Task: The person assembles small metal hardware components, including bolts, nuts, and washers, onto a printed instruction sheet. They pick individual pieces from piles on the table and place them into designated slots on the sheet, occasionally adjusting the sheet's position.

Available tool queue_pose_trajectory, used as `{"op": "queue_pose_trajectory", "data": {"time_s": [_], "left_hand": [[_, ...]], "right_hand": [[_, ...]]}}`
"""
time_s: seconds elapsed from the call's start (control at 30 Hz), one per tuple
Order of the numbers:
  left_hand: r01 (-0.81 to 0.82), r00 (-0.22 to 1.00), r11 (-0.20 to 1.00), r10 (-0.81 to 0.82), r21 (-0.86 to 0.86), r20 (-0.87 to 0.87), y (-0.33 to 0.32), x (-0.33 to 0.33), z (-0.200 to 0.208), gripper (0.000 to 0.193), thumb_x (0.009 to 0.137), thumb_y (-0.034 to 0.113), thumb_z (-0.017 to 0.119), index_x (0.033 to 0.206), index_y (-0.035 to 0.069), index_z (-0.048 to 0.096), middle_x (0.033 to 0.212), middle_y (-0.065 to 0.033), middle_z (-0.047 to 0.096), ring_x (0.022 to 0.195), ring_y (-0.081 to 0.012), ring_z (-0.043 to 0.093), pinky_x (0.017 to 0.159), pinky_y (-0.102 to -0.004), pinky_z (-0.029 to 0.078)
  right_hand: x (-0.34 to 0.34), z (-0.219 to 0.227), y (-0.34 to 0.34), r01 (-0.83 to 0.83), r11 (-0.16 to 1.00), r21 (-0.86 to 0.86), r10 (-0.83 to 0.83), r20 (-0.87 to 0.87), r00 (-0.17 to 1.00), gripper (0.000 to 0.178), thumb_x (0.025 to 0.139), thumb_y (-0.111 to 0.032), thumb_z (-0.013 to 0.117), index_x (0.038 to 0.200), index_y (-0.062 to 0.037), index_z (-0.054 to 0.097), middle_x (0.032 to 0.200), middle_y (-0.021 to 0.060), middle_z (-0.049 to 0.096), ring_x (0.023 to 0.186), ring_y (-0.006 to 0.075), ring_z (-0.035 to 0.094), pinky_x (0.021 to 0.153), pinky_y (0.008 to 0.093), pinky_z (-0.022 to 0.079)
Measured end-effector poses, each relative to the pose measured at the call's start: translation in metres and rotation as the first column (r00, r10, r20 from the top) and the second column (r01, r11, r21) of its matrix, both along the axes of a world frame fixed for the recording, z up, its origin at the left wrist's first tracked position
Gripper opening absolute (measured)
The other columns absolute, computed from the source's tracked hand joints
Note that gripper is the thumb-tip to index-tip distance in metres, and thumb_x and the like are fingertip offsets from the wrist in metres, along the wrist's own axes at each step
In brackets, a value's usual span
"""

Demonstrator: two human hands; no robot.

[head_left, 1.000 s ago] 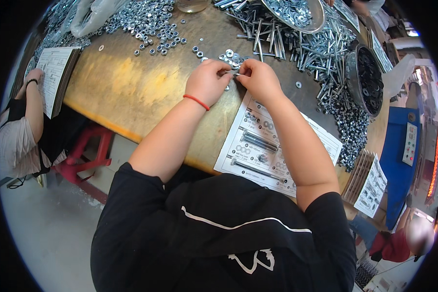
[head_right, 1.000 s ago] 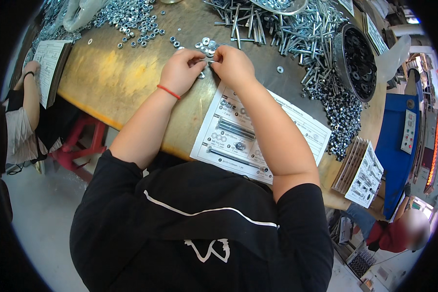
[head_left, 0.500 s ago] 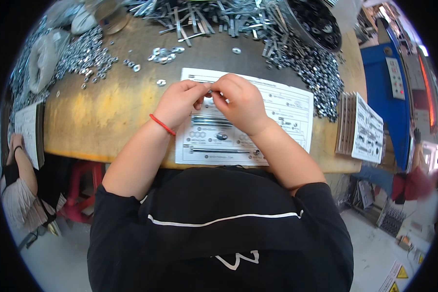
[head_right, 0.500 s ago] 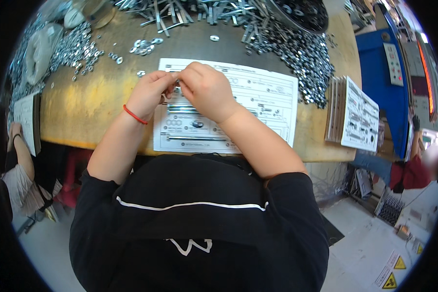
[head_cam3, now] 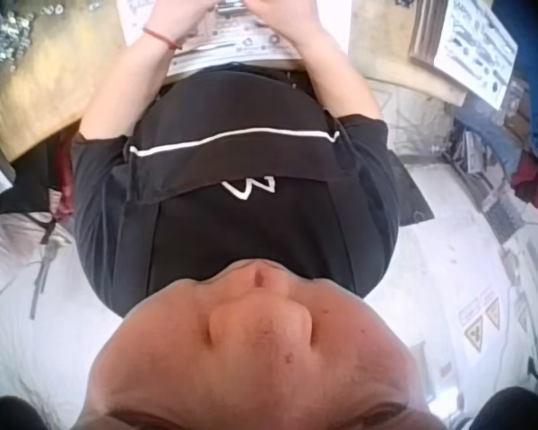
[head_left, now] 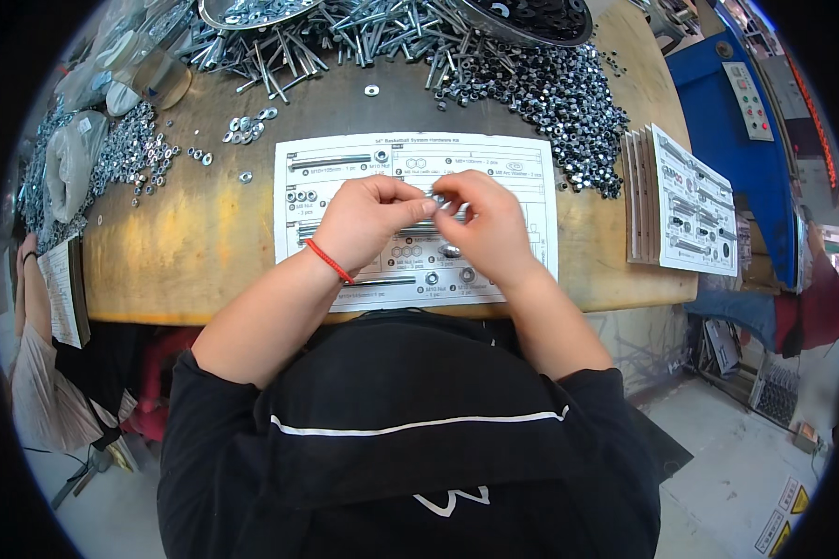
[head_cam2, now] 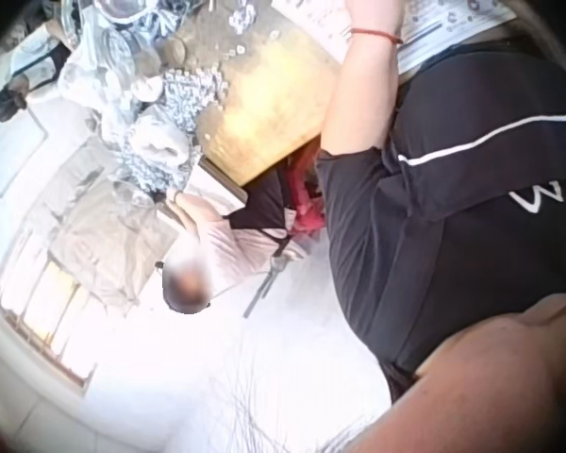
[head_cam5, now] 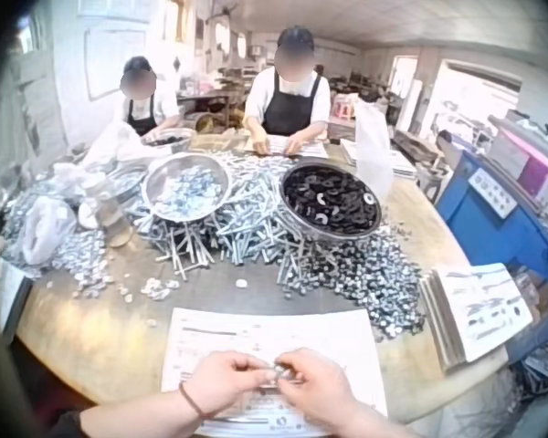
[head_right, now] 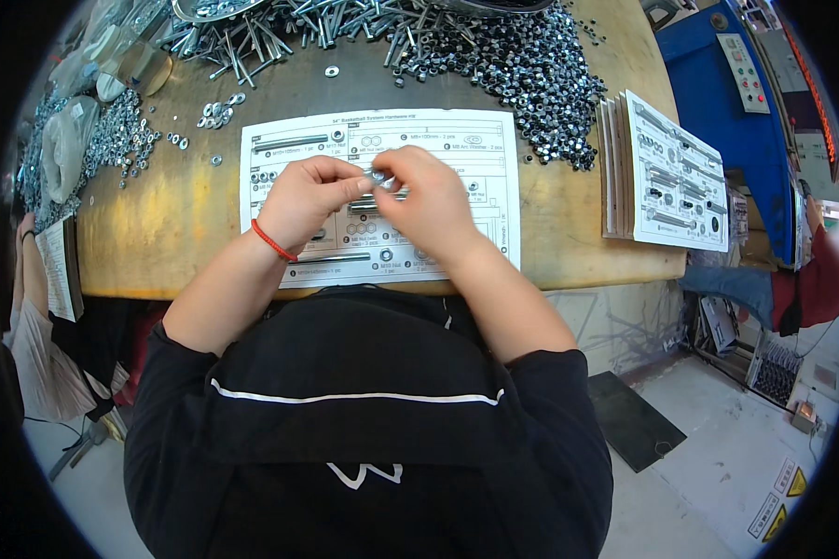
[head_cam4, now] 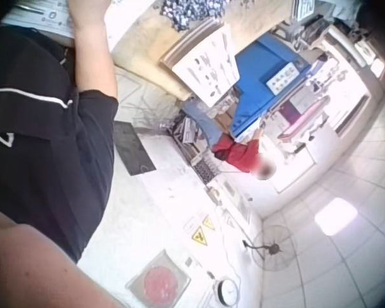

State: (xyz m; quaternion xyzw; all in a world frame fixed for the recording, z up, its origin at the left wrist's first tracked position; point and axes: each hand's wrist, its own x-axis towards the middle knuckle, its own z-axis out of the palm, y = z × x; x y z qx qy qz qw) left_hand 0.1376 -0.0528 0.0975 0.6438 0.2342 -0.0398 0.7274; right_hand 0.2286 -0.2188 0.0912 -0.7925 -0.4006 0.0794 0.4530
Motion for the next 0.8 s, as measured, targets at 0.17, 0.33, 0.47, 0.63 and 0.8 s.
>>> {"op": "queue_pose_trajectory", "data": {"time_s": [0.17, 0.33, 0.47, 0.63, 0.8], "left_hand": [[-0.111, 0.990, 0.985, 0.098, 0.133, 0.098, 0.009, -0.009, -0.016, 0.027, 0.085, 0.012, 0.075, 0.107, -0.002, 0.069, 0.078, 0.0033, 0.060, 0.071, -0.0037, 0.051, 0.064, -0.0191, 0.042], [-0.256, 0.963, 0.952, 0.236, 0.166, 0.132, 0.038, -0.035, -0.039, 0.029, 0.085, 0.012, 0.076, 0.108, -0.001, 0.067, 0.072, 0.0065, 0.052, 0.065, -0.0025, 0.045, 0.059, -0.0195, 0.038], [-0.346, 0.936, 0.906, 0.316, 0.246, 0.152, 0.064, -0.054, -0.042, 0.031, 0.085, 0.010, 0.076, 0.112, -0.001, 0.066, 0.074, 0.0061, 0.052, 0.066, -0.0028, 0.045, 0.061, -0.0193, 0.039], [-0.408, 0.913, 0.828, 0.374, 0.384, 0.163, 0.107, -0.050, -0.050, 0.032, 0.080, 0.015, 0.080, 0.106, 0.000, 0.069, 0.074, 0.0060, 0.052, 0.068, -0.0047, 0.048, 0.062, -0.0211, 0.042], [-0.323, 0.943, 0.702, 0.296, 0.635, 0.153, 0.154, 0.001, -0.046, 0.028, 0.082, 0.018, 0.075, 0.104, 0.002, 0.071, 0.087, -0.0046, 0.065, 0.080, -0.0132, 0.063, 0.075, -0.0268, 0.051]], "right_hand": [[0.087, -0.035, -0.054, 0.261, 0.925, -0.275, -0.243, 0.100, 0.965, 0.022, 0.074, -0.013, 0.074, 0.094, -0.0060, 0.069, 0.087, 0.0071, 0.063, 0.072, 0.0222, 0.062, 0.068, 0.0334, 0.051], [0.117, -0.042, -0.063, 0.231, 0.871, -0.434, -0.238, 0.039, 0.971, 0.027, 0.071, -0.016, 0.076, 0.097, -0.0077, 0.072, 0.086, 0.0072, 0.063, 0.077, 0.0223, 0.063, 0.070, 0.0336, 0.052], [0.126, -0.047, -0.073, 0.195, 0.883, -0.427, -0.216, -0.002, 0.976, 0.030, 0.070, -0.013, 0.076, 0.099, -0.0070, 0.071, 0.086, 0.0078, 0.063, 0.079, 0.0237, 0.062, 0.071, 0.0337, 0.051], [0.121, -0.064, -0.089, 0.282, 0.952, -0.122, -0.295, -0.111, 0.949, 0.032, 0.069, -0.003, 0.076, 0.100, -0.0011, 0.069, 0.084, 0.0055, 0.061, 0.078, 0.0172, 0.059, 0.072, 0.0292, 0.049], [0.123, -0.082, -0.107, 0.510, 0.859, 0.049, -0.497, -0.155, 0.854, 0.009, 0.086, -0.007, 0.068, 0.091, 0.0006, 0.067, 0.076, 0.0004, 0.062, 0.068, 0.0080, 0.054, 0.063, 0.0236, 0.045]]}}
